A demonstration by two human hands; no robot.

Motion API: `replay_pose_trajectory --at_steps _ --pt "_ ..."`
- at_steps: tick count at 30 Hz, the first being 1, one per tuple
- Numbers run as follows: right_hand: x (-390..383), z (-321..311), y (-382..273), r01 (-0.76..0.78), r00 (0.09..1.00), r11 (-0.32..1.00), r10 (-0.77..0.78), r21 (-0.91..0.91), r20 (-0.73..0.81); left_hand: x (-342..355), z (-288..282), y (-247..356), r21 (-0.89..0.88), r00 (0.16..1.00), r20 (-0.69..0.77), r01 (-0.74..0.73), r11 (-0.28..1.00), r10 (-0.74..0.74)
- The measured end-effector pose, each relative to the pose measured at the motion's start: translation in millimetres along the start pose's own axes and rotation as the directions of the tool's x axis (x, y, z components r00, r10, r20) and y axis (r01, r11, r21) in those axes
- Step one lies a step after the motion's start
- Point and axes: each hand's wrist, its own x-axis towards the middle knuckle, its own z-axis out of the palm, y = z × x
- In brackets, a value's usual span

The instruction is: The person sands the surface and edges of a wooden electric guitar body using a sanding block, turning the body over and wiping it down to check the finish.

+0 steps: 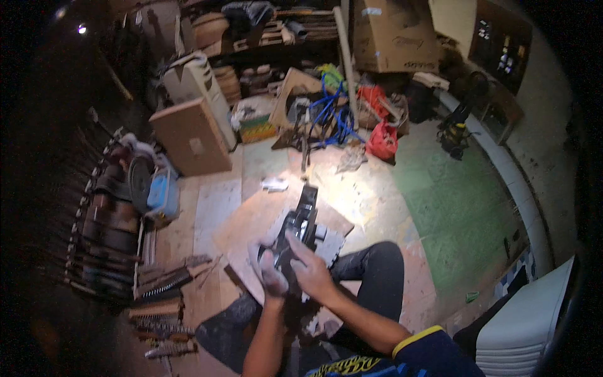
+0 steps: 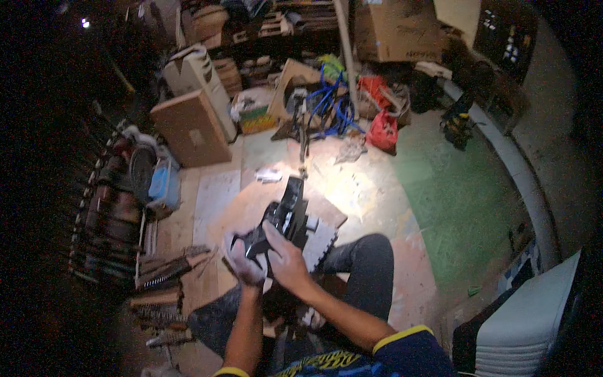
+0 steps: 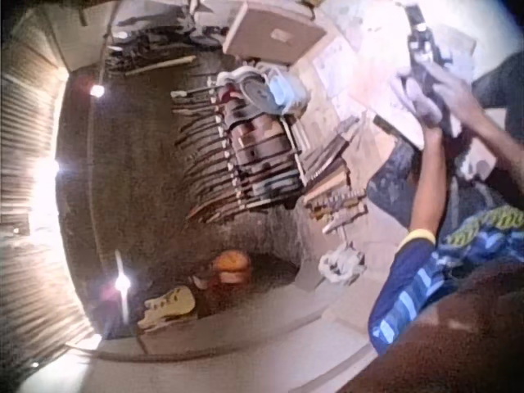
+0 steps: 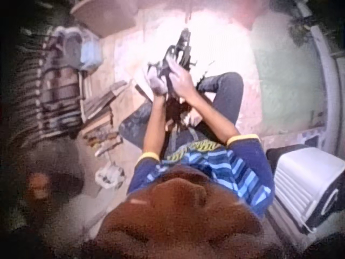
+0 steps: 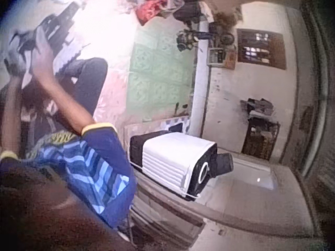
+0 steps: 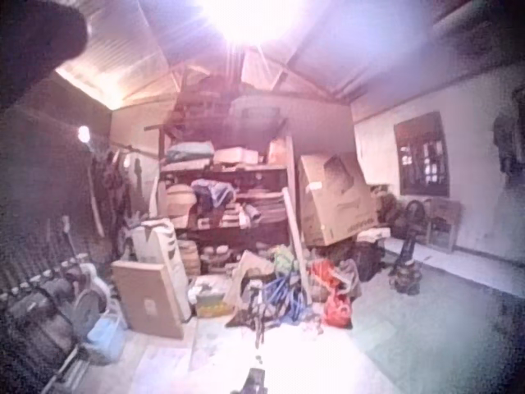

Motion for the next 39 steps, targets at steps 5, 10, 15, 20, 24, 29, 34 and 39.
replay_pose_trajectory --at_steps 5,10,15,20,24,29,34,39 --pt "-6 5 -4 0.235 0.970 0.960 -0.241 -0.150 -0.023 2 -6 -8 -0.078 0.996 0.088 0.014 0.997 -0.008" --pt "-5 7 -28 0.082 0.996 0.994 -0.083 -0.068 -0.015 5 -8 -5 -0.236 0.992 0.124 0.056 0.970 -0.027" --pt "-1 9 14 0.139 0.984 0.969 -0.158 -0.206 -0.080 4 -2 -8 -0.279 0.987 0.155 0.080 0.957 -0.037" --pt "-14 15 -34 0.190 0.980 0.980 -0.193 0.059 0.048 8 -15 -4 -0.255 0.982 0.188 0.080 0.964 -0.032" --pt "6 3 29 0.140 0.987 0.985 -0.147 -0.096 -0.062 10 -3 -8 -0.315 0.982 0.179 0.121 0.941 -0.067" --pt "2 -1 -15 0.127 0.987 0.983 -0.139 0.135 0.083 10 -14 -4 -0.385 0.982 0.172 0.136 0.913 -0.074" --pt "14 -30 24 0.146 0.989 0.948 -0.133 -0.284 0.063 6 3 -8 -0.264 0.992 0.051 0.127 0.956 -0.118" --pt "6 -26 15 0.110 0.981 0.974 -0.138 0.199 0.136 4 12 10 -0.274 0.999 0.008 0.051 0.960 -0.051"
